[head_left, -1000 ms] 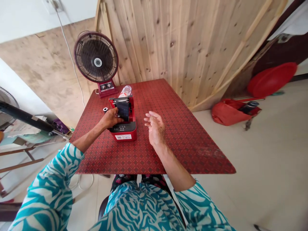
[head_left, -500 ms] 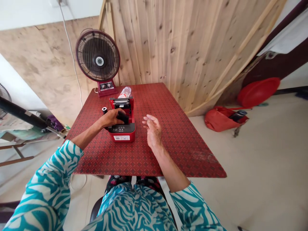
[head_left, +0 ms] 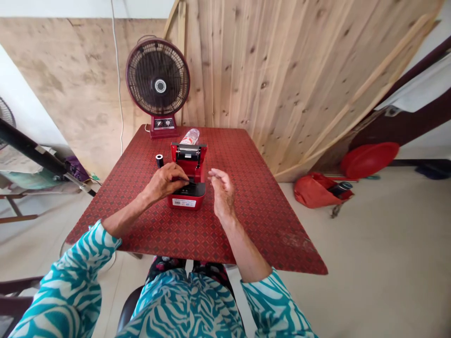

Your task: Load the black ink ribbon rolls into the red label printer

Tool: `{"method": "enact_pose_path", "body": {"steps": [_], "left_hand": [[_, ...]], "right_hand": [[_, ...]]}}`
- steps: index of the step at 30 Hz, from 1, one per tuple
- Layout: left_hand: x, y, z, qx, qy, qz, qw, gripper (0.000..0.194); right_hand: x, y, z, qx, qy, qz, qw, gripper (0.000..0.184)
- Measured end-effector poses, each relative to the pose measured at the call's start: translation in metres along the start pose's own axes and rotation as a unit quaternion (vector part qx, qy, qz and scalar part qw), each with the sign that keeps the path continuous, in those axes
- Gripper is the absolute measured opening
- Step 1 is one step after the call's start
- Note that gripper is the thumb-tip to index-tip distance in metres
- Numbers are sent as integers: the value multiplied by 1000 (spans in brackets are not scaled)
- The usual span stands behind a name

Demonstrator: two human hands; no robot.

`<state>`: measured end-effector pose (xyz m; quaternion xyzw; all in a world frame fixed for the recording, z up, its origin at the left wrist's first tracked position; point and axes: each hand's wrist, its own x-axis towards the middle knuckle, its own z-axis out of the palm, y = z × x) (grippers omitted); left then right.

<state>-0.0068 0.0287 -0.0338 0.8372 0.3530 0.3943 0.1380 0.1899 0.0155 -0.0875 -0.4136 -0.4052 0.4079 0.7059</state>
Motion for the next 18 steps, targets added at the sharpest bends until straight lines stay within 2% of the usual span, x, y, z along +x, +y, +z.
{"method": "enact_pose_path", "body": {"steps": [3, 6, 9, 12, 15, 18], "left_hand": [[-15, 13, 4, 66, -17, 43, 997, 10], [-28, 18, 6, 120, -22, 65, 990, 13], [-36, 18, 7, 148, -15, 98, 984, 13], [-39, 20, 6, 181, 3, 132, 974, 12], [-42, 24, 5, 208, 23, 159, 965, 13], [-44, 28, 5, 222, 38, 167, 960, 16]], "right_hand": [[15, -1, 0, -40, -9, -30, 999, 31], [40, -2, 5, -67, -46, -51, 995, 40], [69, 1, 17, -73, -85, -55, 992, 51], [89, 6, 27, -79, -128, -57, 987, 50], [91, 4, 28, -101, -132, -79, 983, 45], [72, -1, 19, -149, -115, -122, 975, 39]]}}
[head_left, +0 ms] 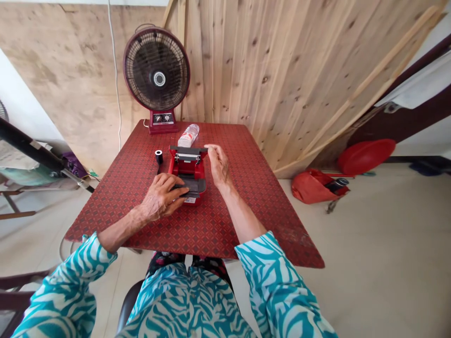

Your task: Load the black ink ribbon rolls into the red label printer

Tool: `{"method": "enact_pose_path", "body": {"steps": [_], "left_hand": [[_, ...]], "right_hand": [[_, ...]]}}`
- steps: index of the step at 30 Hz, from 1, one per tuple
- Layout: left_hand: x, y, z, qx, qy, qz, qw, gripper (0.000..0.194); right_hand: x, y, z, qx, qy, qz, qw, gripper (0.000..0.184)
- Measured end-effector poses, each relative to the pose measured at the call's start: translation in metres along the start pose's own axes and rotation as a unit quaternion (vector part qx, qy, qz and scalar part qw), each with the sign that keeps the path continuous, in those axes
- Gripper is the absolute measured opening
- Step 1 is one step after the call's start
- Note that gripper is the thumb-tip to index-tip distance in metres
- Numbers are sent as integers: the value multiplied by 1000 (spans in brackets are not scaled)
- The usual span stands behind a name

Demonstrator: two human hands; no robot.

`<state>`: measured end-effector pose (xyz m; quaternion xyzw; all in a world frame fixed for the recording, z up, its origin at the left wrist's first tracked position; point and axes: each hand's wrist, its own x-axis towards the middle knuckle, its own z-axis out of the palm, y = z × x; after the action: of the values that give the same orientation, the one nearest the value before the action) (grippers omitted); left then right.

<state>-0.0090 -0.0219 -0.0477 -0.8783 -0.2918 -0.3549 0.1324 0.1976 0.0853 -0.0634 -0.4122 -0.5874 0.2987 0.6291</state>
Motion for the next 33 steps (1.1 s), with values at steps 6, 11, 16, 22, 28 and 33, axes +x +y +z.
{"method": "enact_pose_path", "body": {"steps": [6, 11, 16, 22, 28, 33], "left_hand": [[-8, 0, 3, -9, 13, -4, 1000, 20], [-15, -6, -1, -70, 30, -64, 995, 15], [-6, -27, 11, -244, 115, -388, 881, 31], [7, -49, 41, -454, 103, -588, 662, 65], [16, -49, 46, -549, 119, -592, 578, 63], [16, -41, 46, -580, 149, -577, 556, 61]], "right_hand": [[-54, -2, -10, -49, 11, -80, 996, 34], [-67, 7, -5, -34, 31, -28, 999, 27], [-69, 6, 3, 12, 63, 29, 997, 20], [-67, 2, 12, 135, 68, 150, 977, 38], [-57, -3, 9, 139, 17, 176, 974, 48], [-58, -5, 11, 130, 16, 172, 976, 55]]}}
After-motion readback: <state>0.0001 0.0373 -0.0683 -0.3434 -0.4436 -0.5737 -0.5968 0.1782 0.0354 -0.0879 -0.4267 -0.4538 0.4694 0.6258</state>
